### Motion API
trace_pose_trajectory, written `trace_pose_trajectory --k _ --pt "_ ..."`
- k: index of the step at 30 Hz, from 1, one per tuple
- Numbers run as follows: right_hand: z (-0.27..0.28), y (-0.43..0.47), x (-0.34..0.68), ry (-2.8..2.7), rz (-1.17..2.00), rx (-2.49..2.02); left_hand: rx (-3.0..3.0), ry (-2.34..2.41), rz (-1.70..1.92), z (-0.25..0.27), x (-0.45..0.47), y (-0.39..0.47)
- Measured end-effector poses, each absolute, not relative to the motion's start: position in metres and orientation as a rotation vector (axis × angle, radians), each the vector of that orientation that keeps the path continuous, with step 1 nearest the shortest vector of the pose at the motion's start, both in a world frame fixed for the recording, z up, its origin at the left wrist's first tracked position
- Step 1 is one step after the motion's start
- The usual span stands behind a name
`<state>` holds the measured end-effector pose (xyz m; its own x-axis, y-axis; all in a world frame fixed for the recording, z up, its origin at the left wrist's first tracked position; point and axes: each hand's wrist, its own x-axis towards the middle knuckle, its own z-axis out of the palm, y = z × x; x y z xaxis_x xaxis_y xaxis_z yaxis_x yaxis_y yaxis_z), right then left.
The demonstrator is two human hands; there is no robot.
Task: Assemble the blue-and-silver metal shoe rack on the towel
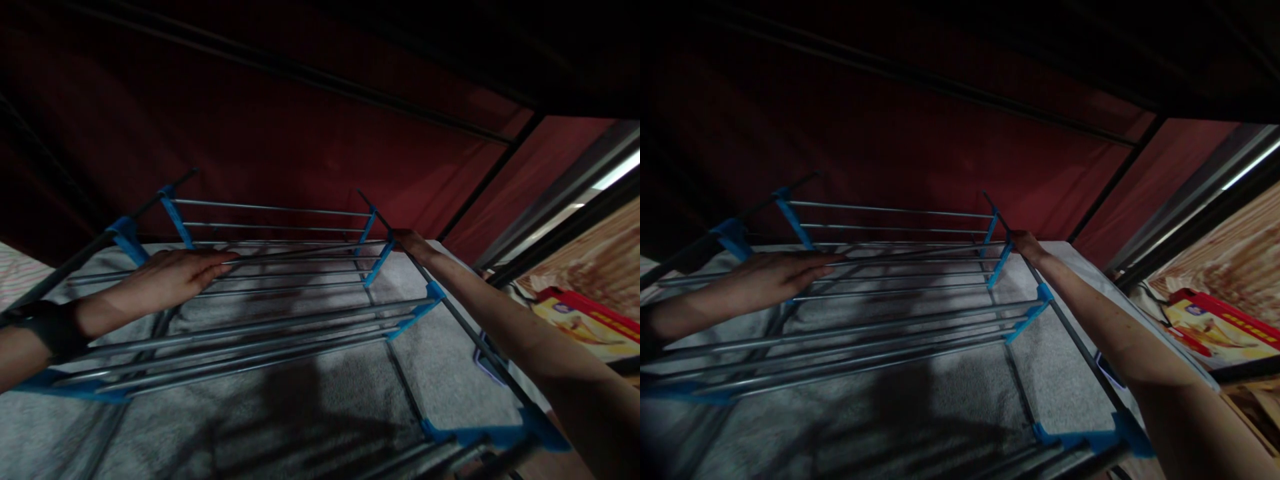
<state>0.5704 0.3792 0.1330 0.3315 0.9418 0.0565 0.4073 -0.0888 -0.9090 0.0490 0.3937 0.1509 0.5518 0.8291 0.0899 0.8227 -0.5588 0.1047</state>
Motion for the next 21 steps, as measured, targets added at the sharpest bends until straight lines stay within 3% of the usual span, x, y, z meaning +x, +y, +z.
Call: trace_pose_trajectory --k 21 --pt "0.133 0.380 0.566 -1.182 0.693 -1.679 2.677 1.528 0.205 0.133 0.037 0.416"
